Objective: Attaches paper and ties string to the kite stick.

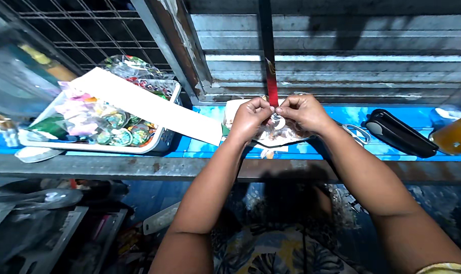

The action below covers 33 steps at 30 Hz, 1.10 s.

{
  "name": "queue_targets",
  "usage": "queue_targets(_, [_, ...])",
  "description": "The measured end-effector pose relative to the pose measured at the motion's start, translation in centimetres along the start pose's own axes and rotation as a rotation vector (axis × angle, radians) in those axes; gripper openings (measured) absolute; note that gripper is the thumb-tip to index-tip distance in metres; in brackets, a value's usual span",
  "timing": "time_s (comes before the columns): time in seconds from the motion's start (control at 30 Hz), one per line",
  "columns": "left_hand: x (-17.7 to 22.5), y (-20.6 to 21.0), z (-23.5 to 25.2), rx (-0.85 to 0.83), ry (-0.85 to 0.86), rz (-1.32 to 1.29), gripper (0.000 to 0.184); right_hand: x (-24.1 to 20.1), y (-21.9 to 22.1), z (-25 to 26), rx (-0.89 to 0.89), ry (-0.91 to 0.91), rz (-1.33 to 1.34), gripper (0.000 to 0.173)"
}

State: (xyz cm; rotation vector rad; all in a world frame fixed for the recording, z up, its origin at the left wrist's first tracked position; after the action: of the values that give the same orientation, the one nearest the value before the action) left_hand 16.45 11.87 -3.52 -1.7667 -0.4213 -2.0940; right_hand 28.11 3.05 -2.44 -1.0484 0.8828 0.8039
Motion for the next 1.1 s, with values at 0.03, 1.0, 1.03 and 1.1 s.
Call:
queue_targets(0.03, [0.0, -0.2, 0.1, 0.013, 0.011, -0.006, 0.009, -0.2, -0.2, -0.1, 0.029, -0.032, -0.033, 0.010])
queue_targets(1.0, [1.6, -3.1, -0.3, 0.194, 0.110, 0.004, 0.008, 0.9, 5.4, -0.7, -0.487, -0.059, -0.850, 0.027])
queue_targets(1.03, [1.5, -3.0, -0.2, 0.186, 0.102, 0.018, 0.007, 0.8, 5.6, -0.7, -0.487, -0.044, -0.864, 0.024])
queue_targets(1.1, [1.3, -2.8, -0.2, 0.174, 0.097, 0.033, 0.007, 0.3, 4.4, -0.6, -0.395, -0.078, -0.754, 0.020])
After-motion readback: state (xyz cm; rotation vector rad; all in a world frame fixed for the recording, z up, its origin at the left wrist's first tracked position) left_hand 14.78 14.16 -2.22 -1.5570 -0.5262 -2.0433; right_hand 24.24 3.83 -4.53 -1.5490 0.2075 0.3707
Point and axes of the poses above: each hand's wrist, its own z-axis towards the middle knuckle, its own y-axis out of the palm, x = y × z, the point moved 8 cm from there along z, towards the middle knuckle, and after that the axes turned 8 degrees about -x, right-handed, at the moved point
